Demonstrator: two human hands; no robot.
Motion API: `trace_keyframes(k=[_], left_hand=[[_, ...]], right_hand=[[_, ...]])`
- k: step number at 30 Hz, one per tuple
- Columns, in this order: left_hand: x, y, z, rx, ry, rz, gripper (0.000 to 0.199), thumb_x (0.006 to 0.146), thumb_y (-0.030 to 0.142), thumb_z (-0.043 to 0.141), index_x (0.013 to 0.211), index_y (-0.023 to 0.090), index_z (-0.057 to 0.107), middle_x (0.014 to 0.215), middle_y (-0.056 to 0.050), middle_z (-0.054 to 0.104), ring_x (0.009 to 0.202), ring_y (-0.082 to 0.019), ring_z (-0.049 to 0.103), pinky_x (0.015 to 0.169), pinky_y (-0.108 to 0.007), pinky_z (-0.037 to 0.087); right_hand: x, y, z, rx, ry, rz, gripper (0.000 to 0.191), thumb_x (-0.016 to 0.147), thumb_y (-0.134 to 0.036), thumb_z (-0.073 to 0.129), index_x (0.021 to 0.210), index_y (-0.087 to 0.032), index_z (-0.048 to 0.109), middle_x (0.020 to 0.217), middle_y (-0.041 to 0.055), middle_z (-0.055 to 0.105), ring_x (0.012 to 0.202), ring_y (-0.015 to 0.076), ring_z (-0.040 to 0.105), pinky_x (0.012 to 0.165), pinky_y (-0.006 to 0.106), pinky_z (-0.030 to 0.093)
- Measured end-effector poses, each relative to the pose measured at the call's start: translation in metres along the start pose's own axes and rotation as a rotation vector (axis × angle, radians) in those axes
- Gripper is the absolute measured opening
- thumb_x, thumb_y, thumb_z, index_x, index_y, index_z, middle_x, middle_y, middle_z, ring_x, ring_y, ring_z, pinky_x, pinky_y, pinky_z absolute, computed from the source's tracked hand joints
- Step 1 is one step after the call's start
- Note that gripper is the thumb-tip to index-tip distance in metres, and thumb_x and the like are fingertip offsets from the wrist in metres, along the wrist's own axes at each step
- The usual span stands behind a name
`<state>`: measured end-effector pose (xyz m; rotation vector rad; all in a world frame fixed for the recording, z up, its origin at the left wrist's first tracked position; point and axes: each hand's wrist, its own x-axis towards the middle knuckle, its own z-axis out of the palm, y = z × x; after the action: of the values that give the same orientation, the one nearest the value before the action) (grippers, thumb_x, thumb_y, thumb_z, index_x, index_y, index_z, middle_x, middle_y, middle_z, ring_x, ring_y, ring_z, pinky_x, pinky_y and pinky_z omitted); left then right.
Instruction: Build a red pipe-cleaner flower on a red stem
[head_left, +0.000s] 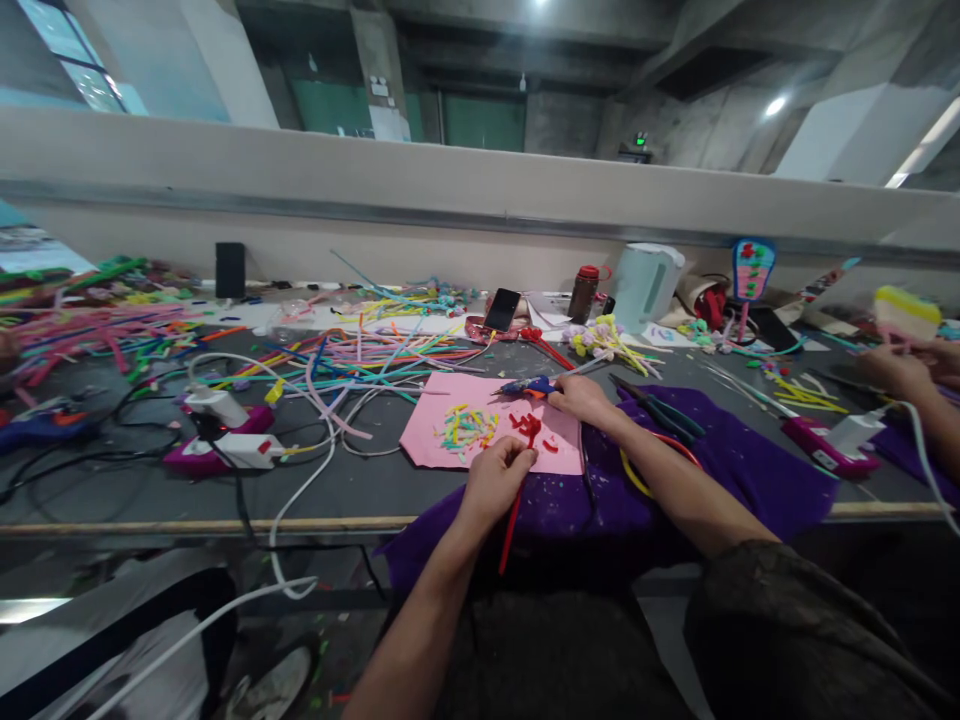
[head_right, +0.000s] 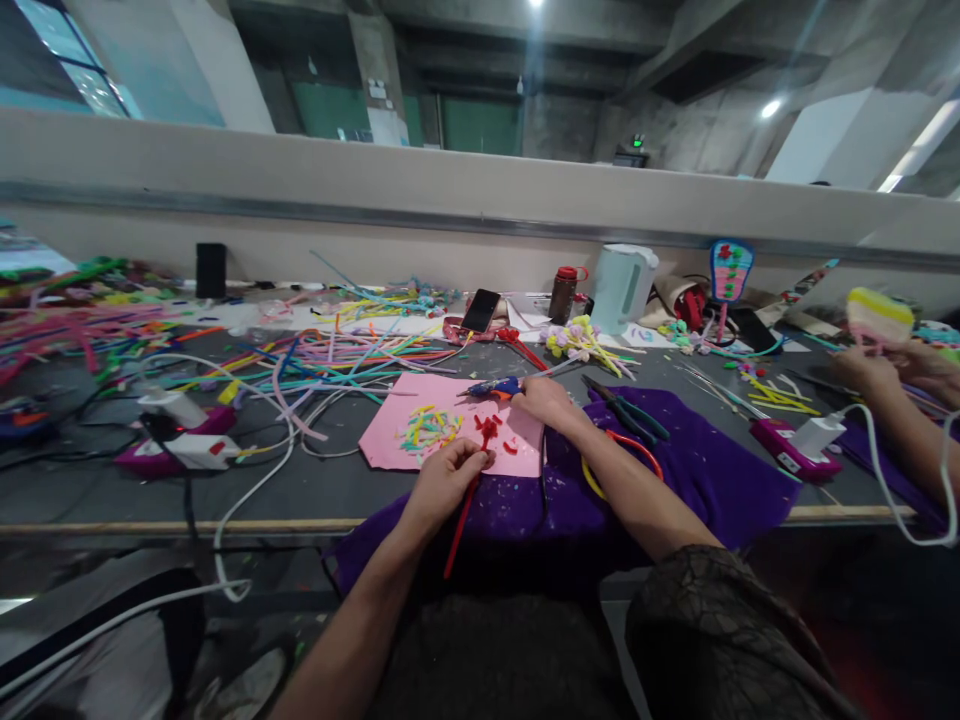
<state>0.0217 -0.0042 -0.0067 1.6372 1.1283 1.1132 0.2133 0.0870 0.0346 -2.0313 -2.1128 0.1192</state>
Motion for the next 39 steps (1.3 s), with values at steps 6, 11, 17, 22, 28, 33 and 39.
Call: trace_keyframes(k=[6,11,17,22,28,33,39], left_hand=[[-0.002,0.004,-0.001,-0.096,0.010,-0.050,0.016,0.067,0.034,0.060,0.063,0.019,0.061,0.055,0.002,0.055,0.054,-0.013,0.046,0.053,-0.023,0.033],[-0.004,0.009,-0.001,-0.205,0.008,-0.131,0.017,0.064,0.034,0.063,0.061,0.018,0.060,0.050,0.003,0.051,0.049,-0.012,0.042,0.047,-0.022,0.028],[-0.002,0.005,-0.002,-0.199,-0.023,-0.096,0.020,0.066,0.036,0.064,0.059,0.017,0.058,0.049,0.004,0.047,0.048,-0.010,0.039,0.048,-0.021,0.027],[-0.005,0.007,-0.005,-0.288,-0.015,-0.125,0.024,0.068,0.039,0.064,0.066,0.015,0.062,0.058,0.001,0.056,0.053,-0.010,0.045,0.050,-0.021,0.032],[-0.007,0.007,-0.014,-0.632,0.048,-0.189,0.022,0.067,0.034,0.067,0.074,0.013,0.064,0.076,-0.006,0.066,0.064,-0.012,0.056,0.051,-0.019,0.038],[-0.007,0.002,-0.021,-0.814,0.039,-0.194,0.019,0.071,0.031,0.065,0.071,0.012,0.062,0.073,-0.004,0.065,0.056,-0.007,0.052,0.045,-0.016,0.035],[-0.007,0.001,-0.024,-0.911,0.028,-0.215,0.022,0.069,0.033,0.066,0.070,0.011,0.062,0.068,-0.003,0.063,0.052,-0.006,0.049,0.041,-0.015,0.034]], right_hand=[[0.004,0.011,-0.001,0.136,0.168,0.027,0.028,0.076,-0.031,0.045,0.086,-0.013,0.065,0.084,0.0121,0.068,0.078,0.0221,0.061,0.062,0.025,0.037],[0.002,0.017,-0.005,0.323,0.324,0.013,0.030,0.080,-0.029,0.039,0.091,-0.012,0.060,0.070,0.0058,0.064,0.065,0.0168,0.058,0.060,0.024,0.039],[-0.016,0.005,-0.026,0.783,0.540,-0.061,0.029,0.079,-0.035,0.043,0.100,-0.016,0.050,0.075,0.0016,0.059,0.063,0.0131,0.055,0.060,0.024,0.043],[-0.047,-0.014,-0.046,1.460,0.326,-0.196,0.030,0.071,-0.035,0.057,0.096,-0.019,0.053,0.066,-0.0037,0.050,0.048,0.0093,0.049,0.047,0.022,0.039],[-0.076,-0.026,-0.056,1.496,0.172,-0.280,0.024,0.073,-0.033,0.053,0.089,-0.016,0.060,0.060,-0.0023,0.047,0.044,0.0079,0.041,0.041,0.022,0.033],[-0.088,-0.032,-0.053,1.430,0.218,-0.277,0.028,0.070,-0.021,0.056,0.098,-0.019,0.057,0.075,0.0010,0.057,0.046,0.0090,0.047,0.040,0.022,0.035],[-0.110,-0.032,-0.057,1.430,0.231,-0.298,0.022,0.065,-0.017,0.059,0.087,-0.017,0.059,0.071,-0.0010,0.052,0.052,0.0086,0.044,0.046,0.021,0.036]])
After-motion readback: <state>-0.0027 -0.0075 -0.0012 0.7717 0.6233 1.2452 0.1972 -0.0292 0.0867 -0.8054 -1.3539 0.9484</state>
